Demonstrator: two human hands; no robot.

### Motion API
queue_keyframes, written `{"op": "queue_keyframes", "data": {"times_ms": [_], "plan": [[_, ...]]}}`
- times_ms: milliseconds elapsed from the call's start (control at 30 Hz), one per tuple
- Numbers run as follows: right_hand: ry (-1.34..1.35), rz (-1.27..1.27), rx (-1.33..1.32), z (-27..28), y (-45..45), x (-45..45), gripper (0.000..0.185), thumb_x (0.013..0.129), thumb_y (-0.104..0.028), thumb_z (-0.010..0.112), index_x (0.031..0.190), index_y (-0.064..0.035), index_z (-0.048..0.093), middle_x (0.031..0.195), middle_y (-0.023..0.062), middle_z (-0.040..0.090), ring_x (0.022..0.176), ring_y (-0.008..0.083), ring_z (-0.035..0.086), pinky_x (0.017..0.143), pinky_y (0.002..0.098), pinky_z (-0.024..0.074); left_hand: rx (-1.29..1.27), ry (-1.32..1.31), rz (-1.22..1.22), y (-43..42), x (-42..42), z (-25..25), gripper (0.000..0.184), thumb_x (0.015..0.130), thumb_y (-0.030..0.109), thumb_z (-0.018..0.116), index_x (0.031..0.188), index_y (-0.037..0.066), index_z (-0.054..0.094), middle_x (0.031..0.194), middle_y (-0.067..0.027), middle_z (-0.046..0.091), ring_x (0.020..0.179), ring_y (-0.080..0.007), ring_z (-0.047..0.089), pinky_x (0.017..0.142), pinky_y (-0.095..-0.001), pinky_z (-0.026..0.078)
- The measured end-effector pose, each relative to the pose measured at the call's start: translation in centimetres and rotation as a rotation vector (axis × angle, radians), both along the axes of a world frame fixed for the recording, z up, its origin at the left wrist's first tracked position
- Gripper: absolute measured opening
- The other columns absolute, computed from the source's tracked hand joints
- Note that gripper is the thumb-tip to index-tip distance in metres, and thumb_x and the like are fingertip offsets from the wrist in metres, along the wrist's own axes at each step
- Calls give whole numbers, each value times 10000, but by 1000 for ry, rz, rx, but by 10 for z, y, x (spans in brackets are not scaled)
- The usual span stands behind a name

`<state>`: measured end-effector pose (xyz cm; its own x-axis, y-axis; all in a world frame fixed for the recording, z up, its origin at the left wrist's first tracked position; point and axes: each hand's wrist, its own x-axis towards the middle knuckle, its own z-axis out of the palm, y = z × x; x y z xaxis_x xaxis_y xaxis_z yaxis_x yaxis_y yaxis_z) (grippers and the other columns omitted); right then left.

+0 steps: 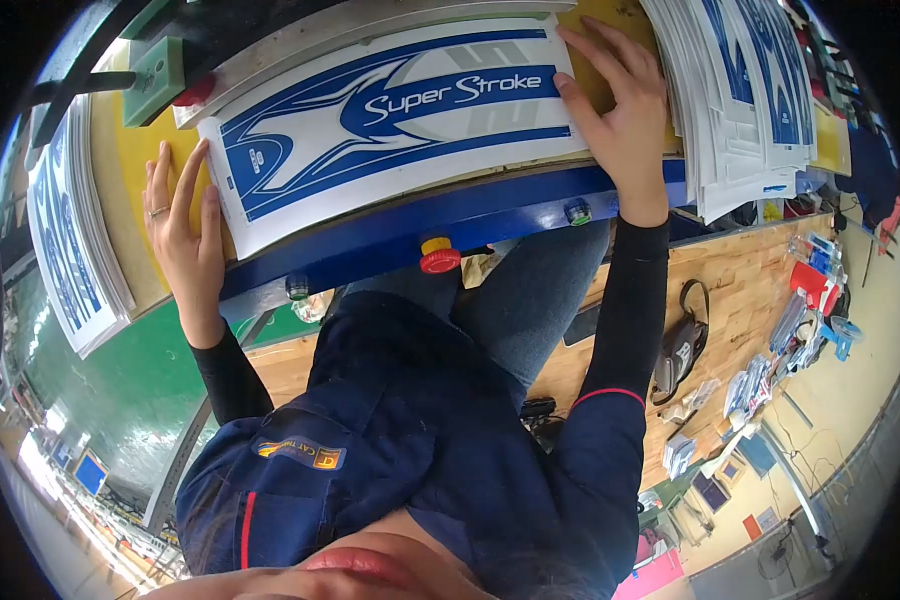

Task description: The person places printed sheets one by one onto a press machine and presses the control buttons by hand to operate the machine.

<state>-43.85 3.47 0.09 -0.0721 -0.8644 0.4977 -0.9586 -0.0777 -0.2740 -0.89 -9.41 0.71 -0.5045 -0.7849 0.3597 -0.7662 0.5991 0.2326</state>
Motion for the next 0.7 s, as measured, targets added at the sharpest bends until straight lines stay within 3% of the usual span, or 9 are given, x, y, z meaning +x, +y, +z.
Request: {"op": "queue_keyframes", "data": {"times_ms": [133,700], "plan": [[-29,-10,57,5,1,4,399,902,-230,673,1299,-188,685,1390,86,608,1283,312,543,1116,414,391,23,34,-11,0,-2,3,411,920,187,624,1323,247,673,1494,-159,505,1418,-394,417,1181,-505,291],[-65,22,33,6,-1,6,395,907,-179,669,1301,-195,685,1393,71,606,1286,291,539,1120,412,383,0,53,-30,-2,0,-1,406,918,199,634,1316,268,675,1475,-182,516,1392,-412,441,1178,-499,287]]}}
